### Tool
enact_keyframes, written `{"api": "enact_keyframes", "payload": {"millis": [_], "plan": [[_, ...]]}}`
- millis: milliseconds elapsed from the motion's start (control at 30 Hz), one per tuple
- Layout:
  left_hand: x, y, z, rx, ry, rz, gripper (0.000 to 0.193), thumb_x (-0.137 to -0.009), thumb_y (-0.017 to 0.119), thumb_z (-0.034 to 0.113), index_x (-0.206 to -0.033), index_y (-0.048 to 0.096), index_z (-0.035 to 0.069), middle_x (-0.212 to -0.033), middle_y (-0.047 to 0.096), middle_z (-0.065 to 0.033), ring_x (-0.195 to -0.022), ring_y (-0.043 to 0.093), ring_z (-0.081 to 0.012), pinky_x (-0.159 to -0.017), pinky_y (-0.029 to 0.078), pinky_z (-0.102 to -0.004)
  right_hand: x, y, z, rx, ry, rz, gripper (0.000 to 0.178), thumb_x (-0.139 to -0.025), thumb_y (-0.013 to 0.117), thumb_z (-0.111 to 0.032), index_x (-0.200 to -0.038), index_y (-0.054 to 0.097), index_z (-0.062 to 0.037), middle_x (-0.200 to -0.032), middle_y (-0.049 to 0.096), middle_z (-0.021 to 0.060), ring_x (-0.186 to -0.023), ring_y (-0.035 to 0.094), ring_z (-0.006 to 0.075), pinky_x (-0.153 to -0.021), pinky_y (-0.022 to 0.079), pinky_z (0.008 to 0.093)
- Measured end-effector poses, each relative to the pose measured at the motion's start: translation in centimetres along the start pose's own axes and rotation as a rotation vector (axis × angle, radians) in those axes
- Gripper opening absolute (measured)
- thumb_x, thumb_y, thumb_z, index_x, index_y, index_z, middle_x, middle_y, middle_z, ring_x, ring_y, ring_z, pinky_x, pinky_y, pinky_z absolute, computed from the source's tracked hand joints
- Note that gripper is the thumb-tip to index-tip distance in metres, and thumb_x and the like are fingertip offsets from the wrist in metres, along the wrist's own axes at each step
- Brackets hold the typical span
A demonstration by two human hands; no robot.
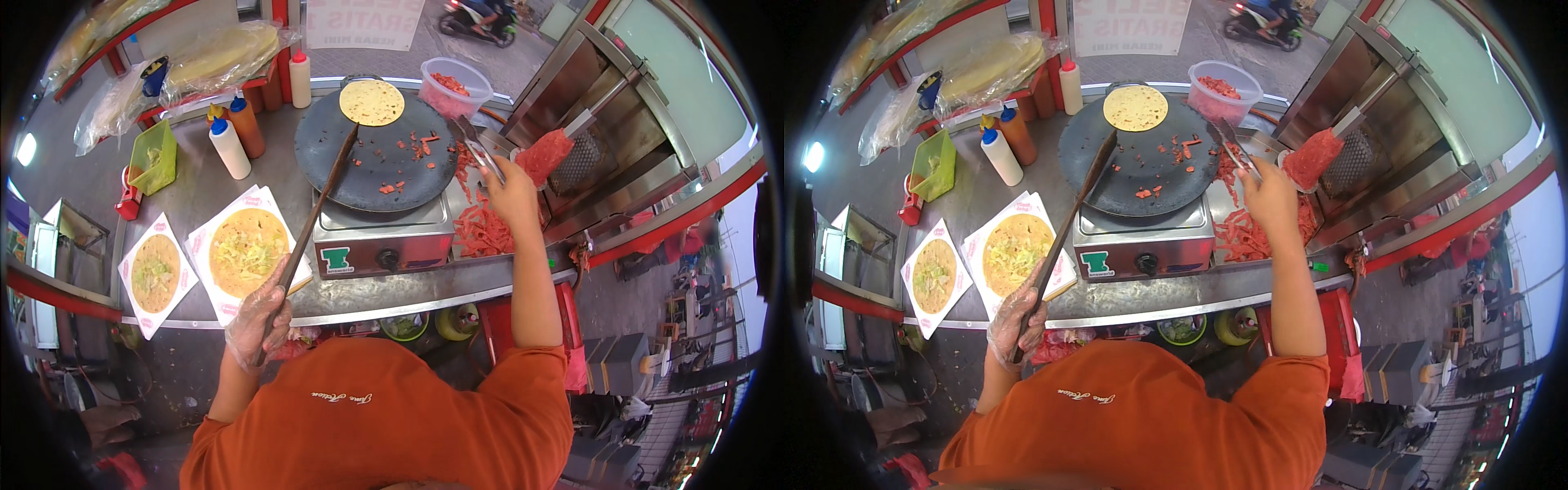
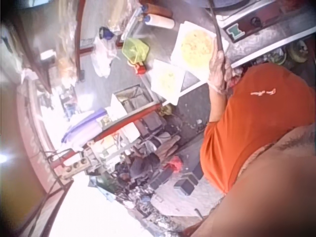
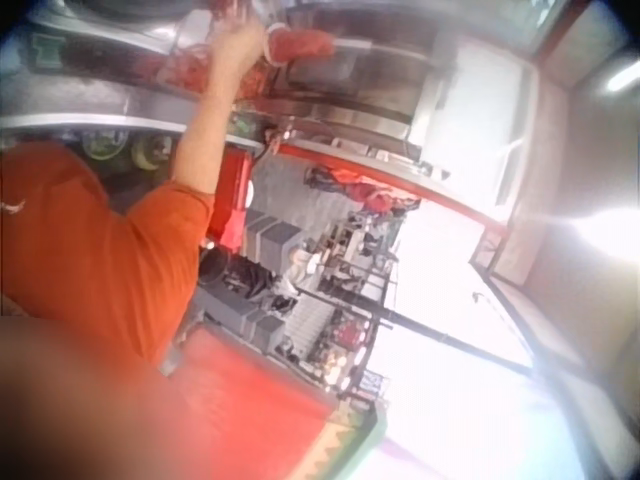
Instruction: The person cooks shredded red meat on a flat griddle, then transfers it onto two round flatbreads. They add shredded cabbage, drizzle white and red sauces, and fold each flatbread into a wrapped package.
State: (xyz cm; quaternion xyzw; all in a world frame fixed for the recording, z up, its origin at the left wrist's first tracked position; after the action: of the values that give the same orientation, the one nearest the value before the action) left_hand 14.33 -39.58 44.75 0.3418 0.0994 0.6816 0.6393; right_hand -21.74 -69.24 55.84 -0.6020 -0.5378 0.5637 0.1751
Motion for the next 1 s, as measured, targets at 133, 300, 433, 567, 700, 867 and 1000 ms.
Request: {"api": "enact_keyframes", "payload": {"millis": [133, 300, 433, 567, 700, 867, 1000], "plan": [[-0.1, 0.6, -0.4, -0.012, 0.010, 0.053, 0.068, -0.109, 0.058, 0.033, -0.169, 0.031, 0.016, -0.070, 0.046, 0.0008, -0.039, 0.033, -0.0057, -0.037, 0.032, -0.0206, 0.5, 3.0, -1.6, 0.078, -0.024, -0.154, 0.048, -0.097, 0.072, -0.041, -0.132, 0.070, -0.0075, -0.117, 0.073, 0.0198, -0.103, 0.071, 0.0425, -0.088, 0.056, 0.0520], [0.3, 2.0, -0.5, -0.045, 0.055, 0.038, 0.066, -0.109, 0.057, 0.032, -0.169, 0.032, 0.017, -0.070, 0.047, 0.0009, -0.039, 0.034, -0.0053, -0.036, 0.032, -0.0208, -1.2, 2.7, 2.8, 0.064, -0.001, -0.014, 0.047, -0.097, 0.072, -0.041, -0.132, 0.070, -0.0087, -0.112, 0.072, 0.0191, -0.100, 0.071, 0.0424, -0.086, 0.056, 0.0521], [0.4, 2.8, -1.2, -0.034, 0.048, 0.091, 0.066, -0.110, 0.056, 0.031, -0.169, 0.031, 0.017, -0.070, 0.046, 0.0013, -0.039, 0.034, -0.0050, -0.035, 0.032, -0.0205, -1.3, 3.0, 1.5, -0.080, -0.015, -0.048, 0.045, -0.098, 0.070, -0.040, -0.131, 0.070, -0.0093, -0.111, 0.073, 0.0191, -0.100, 0.071, 0.0432, -0.086, 0.056, 0.0528], [0.4, 3.4, -1.6, -0.022, 0.061, 0.101, 0.066, -0.110, 0.056, 0.030, -0.169, 0.030, 0.017, -0.070, 0.045, 0.0017, -0.038, 0.034, -0.0048, -0.034, 0.032, -0.0199, -0.6, 3.5, -0.6, 0.070, -0.103, -0.142, 0.045, -0.098, 0.069, -0.040, -0.131, 0.071, -0.0088, -0.112, 0.073, 0.0196, -0.100, 0.071, 0.0424, -0.087, 0.056, 0.0525], [0.6, 3.4, -1.6, 0.003, 0.093, 0.077, 0.066, -0.111, 0.055, 0.031, -0.169, 0.029, 0.017, -0.069, 0.044, 0.0018, -0.038, 0.034, -0.0045, -0.034, 0.033, -0.0193, -1.9, 2.5, 3.6, 0.070, 0.006, -0.039, 0.047, -0.098, 0.070, -0.041, -0.130, 0.072, -0.0072, -0.115, 0.073, 0.0206, -0.102, 0.071, 0.0414, -0.089, 0.055, 0.0513], [0.7, 3.2, -1.5, -0.004, 0.075, 0.094, 0.065, -0.111, 0.054, 0.030, -0.169, 0.029, 0.016, -0.068, 0.045, 0.0016, -0.038, 0.035, -0.0039, -0.034, 0.034, -0.0194, -2.3, 3.4, 2.5, 0.004, -0.037, -0.052, 0.046, -0.098, 0.070, -0.040, -0.129, 0.072, -0.0068, -0.118, 0.073, 0.0209, -0.103, 0.071, 0.0410, -0.088, 0.055, 0.0517], [0.4, 2.8, -1.4, -0.019, 0.085, 0.046, 0.063, -0.112, 0.053, 0.029, -0.169, 0.030, 0.015, -0.069, 0.046, 0.0012, -0.038, 0.036, -0.0040, -0.034, 0.036, -0.0200, -2.4, 5.2, -1.0, -0.187, -0.034, -0.214, 0.040, -0.099, 0.069, -0.039, -0.123, 0.075, -0.0067, -0.109, 0.074, 0.0222, -0.102, 0.071, 0.0425, -0.086, 0.054, 0.0524]]}}
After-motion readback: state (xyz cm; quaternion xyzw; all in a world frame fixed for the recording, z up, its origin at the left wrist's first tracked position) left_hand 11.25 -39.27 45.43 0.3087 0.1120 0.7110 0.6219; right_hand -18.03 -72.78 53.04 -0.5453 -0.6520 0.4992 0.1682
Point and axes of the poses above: each hand's wrist, its own x-axis away from the middle knuckle, its own y-axis out of the palm, z = x × y, the point moved 8 cm from there along -x, towards the middle knuckle
